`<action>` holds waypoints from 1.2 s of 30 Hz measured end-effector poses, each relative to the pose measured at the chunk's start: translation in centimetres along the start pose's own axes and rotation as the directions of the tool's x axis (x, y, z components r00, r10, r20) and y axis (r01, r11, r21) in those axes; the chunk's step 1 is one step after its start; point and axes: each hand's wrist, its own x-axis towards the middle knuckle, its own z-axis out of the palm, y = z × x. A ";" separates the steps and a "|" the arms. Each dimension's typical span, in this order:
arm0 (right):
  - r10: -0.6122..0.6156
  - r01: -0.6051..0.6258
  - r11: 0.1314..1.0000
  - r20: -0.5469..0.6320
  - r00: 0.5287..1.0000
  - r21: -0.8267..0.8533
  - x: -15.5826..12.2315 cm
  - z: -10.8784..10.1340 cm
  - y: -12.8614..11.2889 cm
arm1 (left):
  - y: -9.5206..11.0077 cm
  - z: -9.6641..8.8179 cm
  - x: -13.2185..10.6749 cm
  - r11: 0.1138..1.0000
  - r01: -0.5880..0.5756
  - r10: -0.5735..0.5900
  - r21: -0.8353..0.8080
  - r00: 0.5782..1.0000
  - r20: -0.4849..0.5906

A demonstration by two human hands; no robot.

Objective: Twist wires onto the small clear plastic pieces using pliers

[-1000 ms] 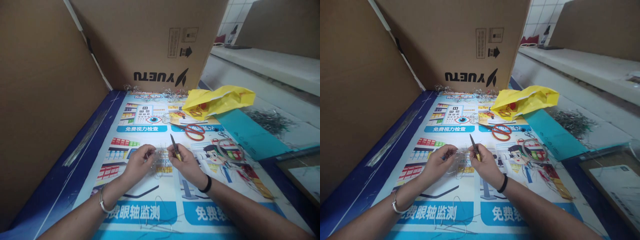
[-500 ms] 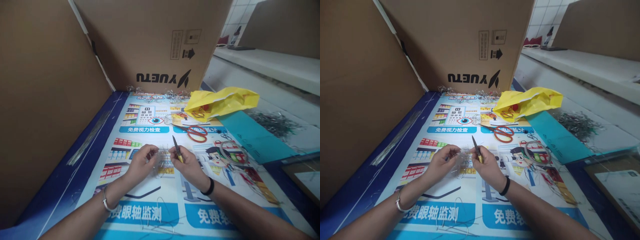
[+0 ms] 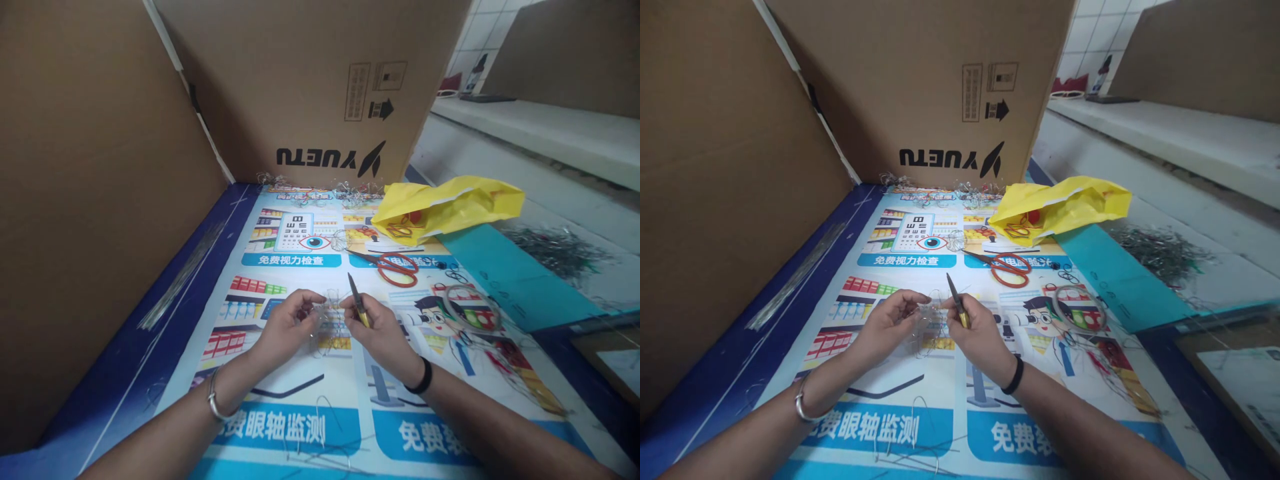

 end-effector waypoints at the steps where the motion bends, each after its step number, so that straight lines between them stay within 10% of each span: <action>1: 0.000 0.000 1.000 0.002 1.000 0.006 0.0 0.0 0.0 | 0.0 0.0 0.0 1.000 0.003 -0.003 -0.001 1.000 0.002; 36: 0.051 -0.068 0.971 0.079 0.996 0.228 0.1 -0.5 0.4 | 0.3 0.0 0.3 0.977 0.093 -0.076 -0.193 0.993 0.093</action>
